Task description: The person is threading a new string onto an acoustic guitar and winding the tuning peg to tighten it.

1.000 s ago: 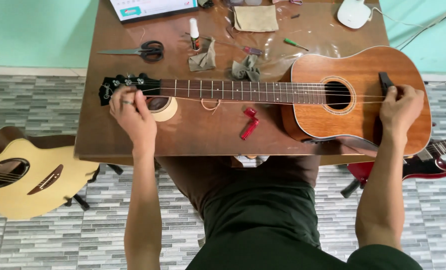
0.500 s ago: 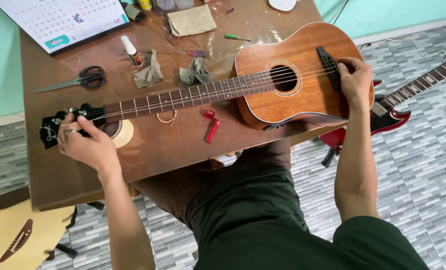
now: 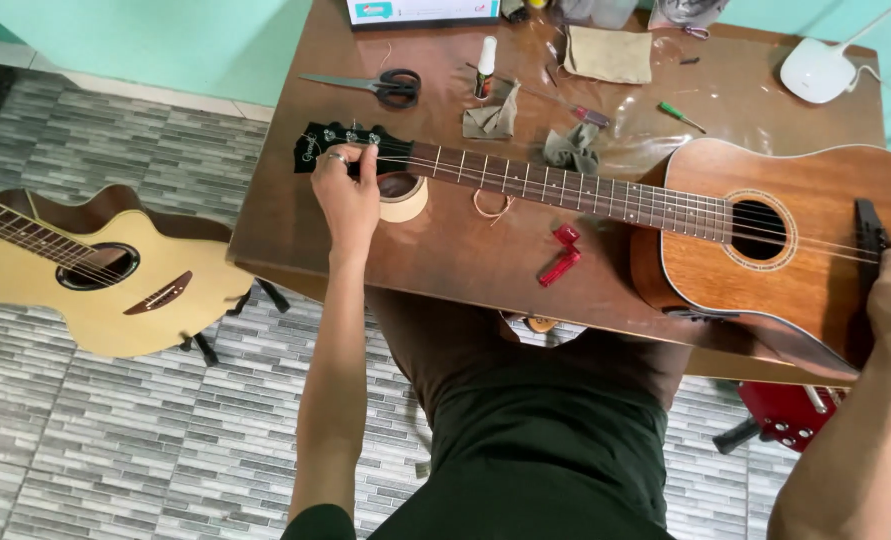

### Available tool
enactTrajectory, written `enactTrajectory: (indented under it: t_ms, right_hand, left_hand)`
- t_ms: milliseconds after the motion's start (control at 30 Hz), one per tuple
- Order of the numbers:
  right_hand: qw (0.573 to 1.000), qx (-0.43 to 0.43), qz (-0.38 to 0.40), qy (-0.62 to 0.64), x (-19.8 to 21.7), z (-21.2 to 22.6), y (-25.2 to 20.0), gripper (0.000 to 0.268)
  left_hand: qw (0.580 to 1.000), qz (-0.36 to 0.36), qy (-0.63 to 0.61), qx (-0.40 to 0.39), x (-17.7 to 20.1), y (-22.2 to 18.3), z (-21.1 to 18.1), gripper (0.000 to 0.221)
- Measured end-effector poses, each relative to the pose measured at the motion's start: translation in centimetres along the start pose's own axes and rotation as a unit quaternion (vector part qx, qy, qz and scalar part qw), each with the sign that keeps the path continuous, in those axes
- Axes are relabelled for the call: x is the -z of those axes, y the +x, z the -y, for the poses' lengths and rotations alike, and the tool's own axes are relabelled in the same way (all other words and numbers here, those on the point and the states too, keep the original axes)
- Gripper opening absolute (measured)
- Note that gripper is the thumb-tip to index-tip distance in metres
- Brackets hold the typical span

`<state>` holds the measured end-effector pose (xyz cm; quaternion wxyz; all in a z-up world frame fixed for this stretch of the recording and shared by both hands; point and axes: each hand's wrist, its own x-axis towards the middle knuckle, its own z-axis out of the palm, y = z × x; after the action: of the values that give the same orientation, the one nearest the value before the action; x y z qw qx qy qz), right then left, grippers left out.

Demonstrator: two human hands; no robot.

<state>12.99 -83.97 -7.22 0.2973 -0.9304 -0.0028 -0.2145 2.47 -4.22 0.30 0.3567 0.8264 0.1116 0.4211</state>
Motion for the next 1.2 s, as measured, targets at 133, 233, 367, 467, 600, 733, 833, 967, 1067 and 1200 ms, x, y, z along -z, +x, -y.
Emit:
enactTrajectory:
  t_ms: [133, 233, 367, 467, 600, 733, 833, 967, 1067, 1200]
  right_hand:
    - [1.000, -0.003, 0.000, -0.002, 0.2, 0.9, -0.1, 0.015]
    - [1.000, 0.001, 0.005, -0.011, 0.7, 2.9, -0.4, 0.016]
    - [1.000, -0.021, 0.007, -0.011, 0.9, 4.0, -0.6, 0.014]
    - [1.000, -0.016, 0.007, -0.017, 1.3, 4.4, -0.8, 0.014]
    - [1.000, 0.007, 0.005, -0.007, 0.8, 2.8, -0.5, 0.015]
    - [1.000, 0.006, 0.001, -0.013, 1.0, 3.2, -0.7, 0.014]
    - [1.000, 0.015, 0.000, -0.023, 1.5, 5.1, -1.0, 0.013]
    - [0.999, 0.017, -0.012, -0.027, 1.2, 4.1, -0.7, 0.012]
    - [0.995, 0.078, -0.029, -0.063, 1.8, 5.3, -0.5, 0.013]
    - [0.990, 0.100, -0.026, -0.094, 2.4, 8.1, -0.7, 0.017]
  left_hand:
    - [1.000, 0.027, -0.014, 0.008, 0.7, 0.2, -0.3, 0.024]
    - [0.998, 0.045, -0.028, 0.017, 0.5, 0.1, 0.5, 0.025]
    - [0.998, 0.041, -0.047, 0.021, -0.1, -0.1, 1.4, 0.022]
    - [0.997, 0.038, -0.059, 0.015, -0.3, -0.2, 1.6, 0.022]
    - [0.996, 0.033, -0.078, 0.017, -0.3, -0.1, 1.7, 0.020]
    - [0.996, 0.020, -0.091, -0.007, -0.1, -0.2, 1.4, 0.021]
    - [0.994, -0.002, -0.112, -0.011, 0.0, -0.2, 1.0, 0.019]
    - [0.993, -0.012, -0.114, -0.012, 0.5, -0.1, 0.6, 0.021]
    - [0.994, -0.017, -0.108, -0.019, 0.3, -0.1, 1.1, 0.020]
    - [0.993, -0.013, -0.119, 0.001, 0.2, -0.1, 1.3, 0.018]
